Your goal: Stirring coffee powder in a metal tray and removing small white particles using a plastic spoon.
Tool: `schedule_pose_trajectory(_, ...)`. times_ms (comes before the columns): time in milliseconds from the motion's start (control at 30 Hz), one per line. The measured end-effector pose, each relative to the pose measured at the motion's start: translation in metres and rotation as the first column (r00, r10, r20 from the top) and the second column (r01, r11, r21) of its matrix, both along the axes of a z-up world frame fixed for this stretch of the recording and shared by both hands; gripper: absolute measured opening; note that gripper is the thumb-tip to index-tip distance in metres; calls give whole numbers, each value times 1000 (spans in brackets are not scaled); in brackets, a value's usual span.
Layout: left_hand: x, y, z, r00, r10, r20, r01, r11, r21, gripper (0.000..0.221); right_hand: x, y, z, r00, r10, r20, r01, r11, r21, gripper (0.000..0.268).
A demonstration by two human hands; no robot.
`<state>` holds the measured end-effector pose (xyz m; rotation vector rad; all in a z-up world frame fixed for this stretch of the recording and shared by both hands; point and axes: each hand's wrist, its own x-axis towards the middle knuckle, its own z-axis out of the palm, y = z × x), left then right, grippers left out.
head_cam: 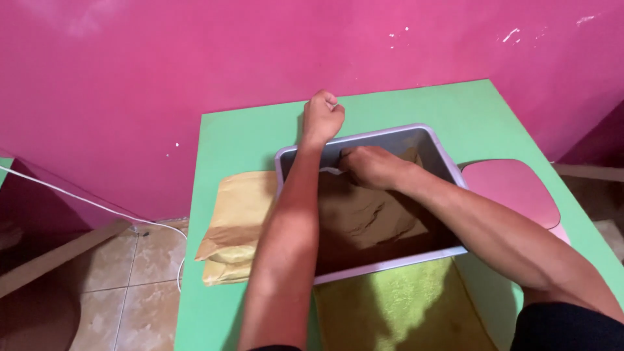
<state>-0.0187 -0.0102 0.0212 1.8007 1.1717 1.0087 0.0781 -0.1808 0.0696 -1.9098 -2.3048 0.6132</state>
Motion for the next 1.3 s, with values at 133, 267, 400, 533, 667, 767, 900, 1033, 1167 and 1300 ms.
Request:
schedule_pose_trajectory(133,-7,-18,17,999,11,-45,-12,1000,-19,23,18,10,-39,1000,25,5,-26,992,125,30)
schedule_pose_trajectory(267,-7,-16,14,999,4,-50,-4,1000,-2,23,7,3,-29,921,39,387,-190,913,360,19)
schedule_pose_trajectory(400,0,-6,-5,997,-55,-57,60,994,94,7,11,1,-18,915,164,370,-299,888,348,16)
schedule_pose_trajectory(533,2,-9,-1,999,3,41,-4,1000,26,4,14,-19,5,913,235,332,-373,811,452,14)
schedule_pose_trajectory(667,4,-7,-1,1000,-2,31,1,1000,15,3,0,-40,37,925,229,304,-270,958,101,13)
schedule_pose_trajectory(767,7,-11,-8,1000,-13,18,12,997,76,5,-7,-45,33,920,201,335,-184,980,-82,10)
schedule_pose_trajectory(900,6,-15,-4,995,-49,-83,63,982,180,9,2,-33,16,857,178,484,-242,968,72,23)
schedule_pose_trajectory(1033,5,-33,12,948,-14,-319,114,949,295,12,-7,-45,44,955,183,235,-156,979,-130,13)
schedule_pose_trajectory(1167,5,-44,25,863,-45,-502,194,949,248,12,-12,-39,39,889,149,433,-89,984,-157,17)
schedule_pose_trajectory(1300,11,-37,19,846,4,-534,225,904,364,19,-15,-42,36,890,226,395,-198,974,-112,21)
